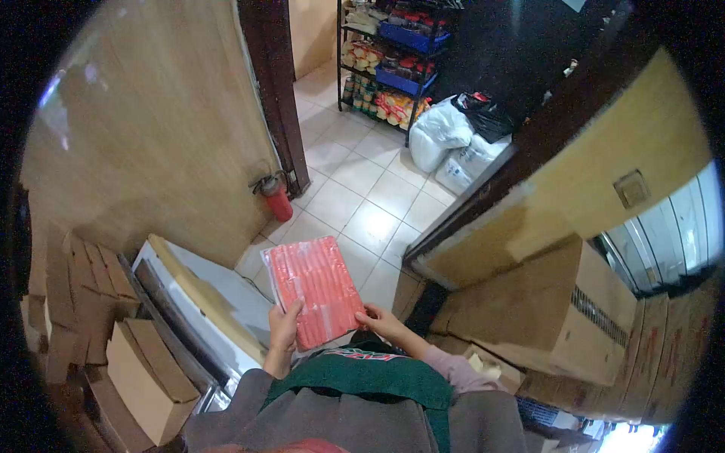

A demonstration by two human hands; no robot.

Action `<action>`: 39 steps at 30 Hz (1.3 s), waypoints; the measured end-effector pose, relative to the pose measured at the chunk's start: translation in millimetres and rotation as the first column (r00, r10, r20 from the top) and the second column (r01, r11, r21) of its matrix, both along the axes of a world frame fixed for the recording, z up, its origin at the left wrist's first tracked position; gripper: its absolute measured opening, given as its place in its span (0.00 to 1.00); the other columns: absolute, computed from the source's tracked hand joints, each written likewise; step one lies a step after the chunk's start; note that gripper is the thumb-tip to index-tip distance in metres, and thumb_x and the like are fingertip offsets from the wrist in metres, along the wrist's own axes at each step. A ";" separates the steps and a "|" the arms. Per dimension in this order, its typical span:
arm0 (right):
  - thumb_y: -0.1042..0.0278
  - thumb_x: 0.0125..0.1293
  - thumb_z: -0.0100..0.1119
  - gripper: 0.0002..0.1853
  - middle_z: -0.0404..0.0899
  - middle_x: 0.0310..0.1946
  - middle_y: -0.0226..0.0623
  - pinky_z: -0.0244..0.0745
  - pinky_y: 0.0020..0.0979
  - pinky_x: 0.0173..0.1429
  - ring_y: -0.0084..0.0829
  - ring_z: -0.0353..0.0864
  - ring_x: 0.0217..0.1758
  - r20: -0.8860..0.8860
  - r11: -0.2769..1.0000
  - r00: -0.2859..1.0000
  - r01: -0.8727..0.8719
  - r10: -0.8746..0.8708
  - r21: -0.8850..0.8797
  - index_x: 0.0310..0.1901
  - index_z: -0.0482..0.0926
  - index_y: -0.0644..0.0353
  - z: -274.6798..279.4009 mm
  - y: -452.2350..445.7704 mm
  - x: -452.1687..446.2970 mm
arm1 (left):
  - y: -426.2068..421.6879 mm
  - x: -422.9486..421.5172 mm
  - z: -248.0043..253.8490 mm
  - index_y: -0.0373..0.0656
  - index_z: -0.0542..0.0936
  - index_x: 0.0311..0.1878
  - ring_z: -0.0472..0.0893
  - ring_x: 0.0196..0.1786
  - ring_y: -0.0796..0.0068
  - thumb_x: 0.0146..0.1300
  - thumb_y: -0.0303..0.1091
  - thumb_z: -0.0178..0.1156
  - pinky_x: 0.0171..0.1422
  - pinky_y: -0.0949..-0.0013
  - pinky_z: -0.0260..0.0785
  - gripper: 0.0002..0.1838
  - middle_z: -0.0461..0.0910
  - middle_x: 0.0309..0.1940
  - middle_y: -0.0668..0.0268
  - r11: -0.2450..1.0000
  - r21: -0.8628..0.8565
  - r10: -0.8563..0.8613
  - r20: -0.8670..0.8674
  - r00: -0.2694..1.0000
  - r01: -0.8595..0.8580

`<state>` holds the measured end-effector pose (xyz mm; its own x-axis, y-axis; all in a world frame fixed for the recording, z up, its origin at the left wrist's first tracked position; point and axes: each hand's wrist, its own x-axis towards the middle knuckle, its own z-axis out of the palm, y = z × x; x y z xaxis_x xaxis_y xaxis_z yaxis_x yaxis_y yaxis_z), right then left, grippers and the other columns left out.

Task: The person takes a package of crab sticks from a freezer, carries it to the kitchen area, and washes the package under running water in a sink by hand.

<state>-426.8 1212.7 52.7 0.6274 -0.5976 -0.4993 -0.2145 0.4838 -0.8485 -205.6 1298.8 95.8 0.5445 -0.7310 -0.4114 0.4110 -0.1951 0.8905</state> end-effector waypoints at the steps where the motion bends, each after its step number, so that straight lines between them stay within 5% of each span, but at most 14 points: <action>1: 0.57 0.64 0.56 0.25 0.76 0.40 0.33 0.70 0.23 0.43 0.21 0.74 0.38 -0.008 0.993 0.995 -0.103 0.104 0.058 0.56 0.68 0.66 -5.8 -28.2 6.0 | -13.5 3.3 -1.9 0.32 0.77 0.43 0.77 0.34 0.78 0.56 0.30 0.62 0.39 0.73 0.69 0.13 0.80 0.35 0.64 1.000 0.000 0.007 0.007 1.000 -0.007; 9: 0.57 0.63 0.55 0.26 0.76 0.42 0.37 0.72 0.26 0.40 0.22 0.74 0.39 -0.061 0.852 0.853 -0.509 0.518 0.124 0.58 0.66 0.64 -43.2 -194.9 97.8 | -126.3 38.5 3.0 0.31 0.77 0.44 0.77 0.38 0.76 0.56 0.28 0.61 0.43 0.73 0.68 0.14 0.79 0.39 0.63 0.949 -0.024 0.314 0.120 0.942 -0.314; 13: 0.53 0.61 0.57 0.35 0.76 0.41 0.38 0.71 0.26 0.39 0.24 0.73 0.38 0.011 0.872 0.872 -0.489 0.489 -0.005 0.63 0.59 0.64 -42.1 -279.7 139.4 | -214.8 77.0 -7.5 0.32 0.77 0.44 0.77 0.36 0.77 0.56 0.28 0.60 0.42 0.73 0.68 0.13 0.80 0.37 0.63 0.939 -0.057 0.343 0.156 0.926 -0.338; 15: 0.54 0.63 0.56 0.39 0.66 0.56 0.42 0.70 0.31 0.52 0.33 0.72 0.50 -0.185 0.810 0.836 -0.547 0.517 -0.211 0.68 0.46 0.58 -78.2 -331.0 166.6 | -264.8 102.7 -13.9 0.32 0.78 0.42 0.77 0.35 0.77 0.55 0.29 0.61 0.41 0.73 0.69 0.13 0.80 0.35 0.63 0.965 0.005 0.257 0.201 0.945 -0.263; 16: 0.52 0.62 0.57 0.42 0.61 0.61 0.46 0.68 0.32 0.55 0.36 0.72 0.53 -0.065 0.790 0.819 -0.568 0.570 -0.232 0.69 0.43 0.56 -55.7 -364.6 180.6 | -298.7 119.2 -11.6 0.33 0.79 0.41 0.77 0.34 0.78 0.55 0.30 0.62 0.41 0.73 0.69 0.12 0.81 0.33 0.63 0.979 0.067 0.171 0.245 0.954 -0.192; 20: 0.51 0.61 0.57 0.44 0.63 0.58 0.42 0.68 0.38 0.54 0.34 0.69 0.55 -0.169 0.931 0.924 -0.359 0.343 -0.073 0.70 0.39 0.49 19.3 -466.9 213.2 | -433.0 164.3 11.6 0.36 0.80 0.41 0.81 0.30 0.71 0.52 0.35 0.64 0.36 0.68 0.71 0.15 0.82 0.27 0.60 0.993 0.088 -0.117 0.551 0.826 0.081; 22: 0.44 0.59 0.57 0.47 0.62 0.59 0.43 0.67 0.45 0.53 0.37 0.67 0.56 0.099 0.973 0.983 -0.168 0.153 0.159 0.70 0.36 0.46 48.7 -522.0 232.0 | -499.0 181.5 29.9 0.41 0.79 0.44 0.82 0.30 0.60 0.52 0.40 0.63 0.35 0.64 0.72 0.17 0.81 0.27 0.55 0.968 0.141 -0.241 0.743 0.625 0.207; 23: 0.46 0.62 0.55 0.45 0.63 0.58 0.39 0.66 0.49 0.54 0.39 0.66 0.57 0.189 0.971 0.976 -0.142 0.106 0.191 0.70 0.33 0.34 35.1 -548.2 233.4 | -530.9 185.4 42.1 0.41 0.79 0.42 0.82 0.32 0.58 0.51 0.42 0.63 0.37 0.63 0.72 0.18 0.81 0.28 0.53 0.938 0.212 -0.335 0.752 0.568 0.273; 27: 0.45 0.63 0.52 0.43 0.60 0.56 0.34 0.67 0.47 0.54 0.39 0.65 0.56 0.302 0.930 0.917 0.154 -0.261 0.334 0.68 0.31 0.28 72.6 -631.4 248.3 | -655.0 193.1 62.9 0.44 0.78 0.46 0.80 0.34 0.52 0.49 0.43 0.62 0.38 0.58 0.72 0.21 0.80 0.31 0.51 0.778 0.308 -0.521 0.804 0.288 0.547; 31: 0.39 0.61 0.51 0.33 0.63 0.55 0.36 0.69 0.48 0.54 0.38 0.66 0.57 0.396 0.857 0.794 0.282 -0.461 0.431 0.63 0.55 0.43 40.1 -724.0 244.7 | -778.9 198.0 49.6 0.49 0.75 0.49 0.80 0.31 0.53 0.48 0.40 0.60 0.36 0.56 0.73 0.22 0.79 0.29 0.54 0.647 0.312 -0.495 0.866 0.072 0.696; 35: 0.37 0.60 0.50 0.32 0.65 0.53 0.39 0.69 0.49 0.54 0.40 0.68 0.55 0.296 0.779 0.778 0.358 -0.553 0.514 0.56 0.65 0.53 17.0 -833.2 260.6 | -903.0 210.7 7.8 0.47 0.75 0.48 0.80 0.29 0.54 0.48 0.40 0.59 0.33 0.54 0.73 0.21 0.80 0.27 0.56 0.546 0.415 -0.473 0.870 -0.141 0.728; 39: 0.36 0.60 0.50 0.32 0.67 0.49 0.45 0.67 0.50 0.58 0.41 0.69 0.54 0.177 0.748 0.831 0.354 -0.527 0.562 0.55 0.66 0.55 31.4 -955.2 319.4 | -1006.6 257.0 3.7 0.43 0.78 0.38 0.81 0.32 0.55 0.46 0.34 0.57 0.36 0.54 0.74 0.14 0.80 0.28 0.54 0.567 0.495 -0.581 0.807 -0.106 0.658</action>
